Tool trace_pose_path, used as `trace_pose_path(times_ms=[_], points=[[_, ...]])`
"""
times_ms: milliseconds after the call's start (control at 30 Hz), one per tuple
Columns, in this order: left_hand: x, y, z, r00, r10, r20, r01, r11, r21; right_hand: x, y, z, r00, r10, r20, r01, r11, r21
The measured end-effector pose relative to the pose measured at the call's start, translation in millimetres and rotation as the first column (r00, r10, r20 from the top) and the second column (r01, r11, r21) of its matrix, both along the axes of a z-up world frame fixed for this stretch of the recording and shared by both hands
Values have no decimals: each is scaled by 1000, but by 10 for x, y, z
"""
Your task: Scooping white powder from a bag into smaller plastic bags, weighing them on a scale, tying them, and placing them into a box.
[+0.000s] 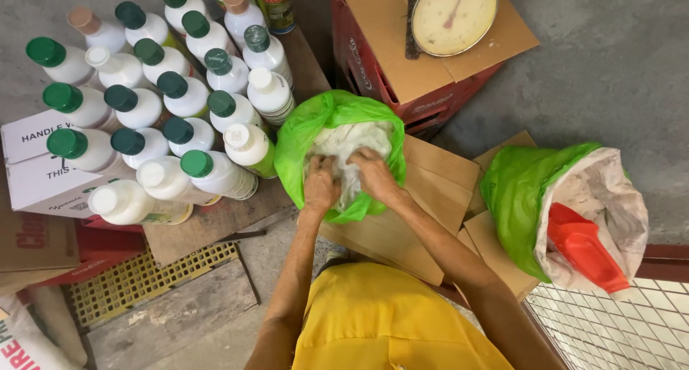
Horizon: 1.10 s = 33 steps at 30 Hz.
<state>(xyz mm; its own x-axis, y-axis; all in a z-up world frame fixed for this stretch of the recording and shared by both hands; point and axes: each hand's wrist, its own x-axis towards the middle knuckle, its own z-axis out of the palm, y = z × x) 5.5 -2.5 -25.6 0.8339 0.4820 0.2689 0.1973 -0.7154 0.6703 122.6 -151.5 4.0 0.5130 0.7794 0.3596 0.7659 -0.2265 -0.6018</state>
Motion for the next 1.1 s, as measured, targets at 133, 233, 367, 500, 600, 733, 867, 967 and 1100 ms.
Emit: trace_pose_path(times_ms=[133,233,367,500,600,733,867,967,1100], points=[[87,90,-257,998,-15,68,18,999,-33,465,-34,-887,978,-161,135,204,878,-432],[145,140,-329,992,-38,119,46,997,-60,785,-120,-769,965,-258,54,224,693,-686],[214,141,-213,993,-35,110,43,997,-68,863,-35,-822,978,-199,57,173,639,-749],[183,225,-287,995,-93,39,95,995,-39,714,-196,-427,1000,11,-21,-22,733,-680],[-28,286,66,983,-148,108,151,988,-25,418,-432,116,999,41,-29,-48,932,-359],[-218,340,757,978,-170,-121,181,980,84,83,-542,579,984,-180,-12,179,982,-58],[-114,301,706,883,-42,-467,147,971,190,57,-397,308,984,-138,-115,128,988,-87],[-27,330,444,958,52,-283,-38,998,53,137,-317,-369,1000,9,-5,-11,928,-371],[82,362,454,922,179,342,-60,941,-332,266,-267,-585,996,-78,-47,51,904,-425]])
